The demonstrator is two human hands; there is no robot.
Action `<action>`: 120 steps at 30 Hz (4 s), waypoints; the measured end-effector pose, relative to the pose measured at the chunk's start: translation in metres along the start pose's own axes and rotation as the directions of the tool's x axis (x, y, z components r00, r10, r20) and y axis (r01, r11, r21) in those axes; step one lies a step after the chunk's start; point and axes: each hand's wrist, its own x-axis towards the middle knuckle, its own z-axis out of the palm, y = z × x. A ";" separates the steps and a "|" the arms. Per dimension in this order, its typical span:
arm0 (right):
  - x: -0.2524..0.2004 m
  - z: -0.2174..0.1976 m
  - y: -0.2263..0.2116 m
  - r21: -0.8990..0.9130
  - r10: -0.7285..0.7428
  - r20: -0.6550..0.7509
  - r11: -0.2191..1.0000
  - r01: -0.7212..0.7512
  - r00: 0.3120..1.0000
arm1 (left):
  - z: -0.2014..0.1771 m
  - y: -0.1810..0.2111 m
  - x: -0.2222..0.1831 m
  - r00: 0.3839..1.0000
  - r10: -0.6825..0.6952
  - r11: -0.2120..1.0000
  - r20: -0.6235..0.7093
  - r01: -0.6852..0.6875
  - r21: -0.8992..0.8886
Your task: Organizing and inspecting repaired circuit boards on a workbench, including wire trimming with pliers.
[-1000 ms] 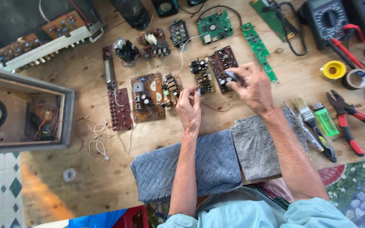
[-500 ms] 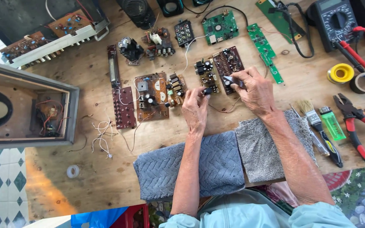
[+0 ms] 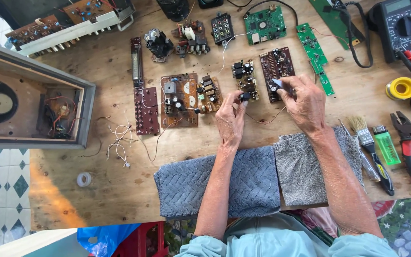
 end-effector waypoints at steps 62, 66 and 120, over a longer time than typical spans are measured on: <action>-0.006 0.018 -0.033 0.296 -0.064 0.171 0.955 0.010 0.983 | -0.004 -0.010 0.001 0.951 -0.300 0.916 0.067 0.307 -0.257; -0.007 0.016 -0.037 0.301 -0.069 0.203 0.954 0.004 0.977 | -0.002 -0.016 0.002 0.946 -0.311 0.901 0.088 0.323 -0.289; 0.009 0.027 -0.056 0.300 0.037 0.142 0.951 -0.079 0.989 | 0.002 -0.015 0.002 0.982 -0.073 0.997 -0.174 0.068 -0.038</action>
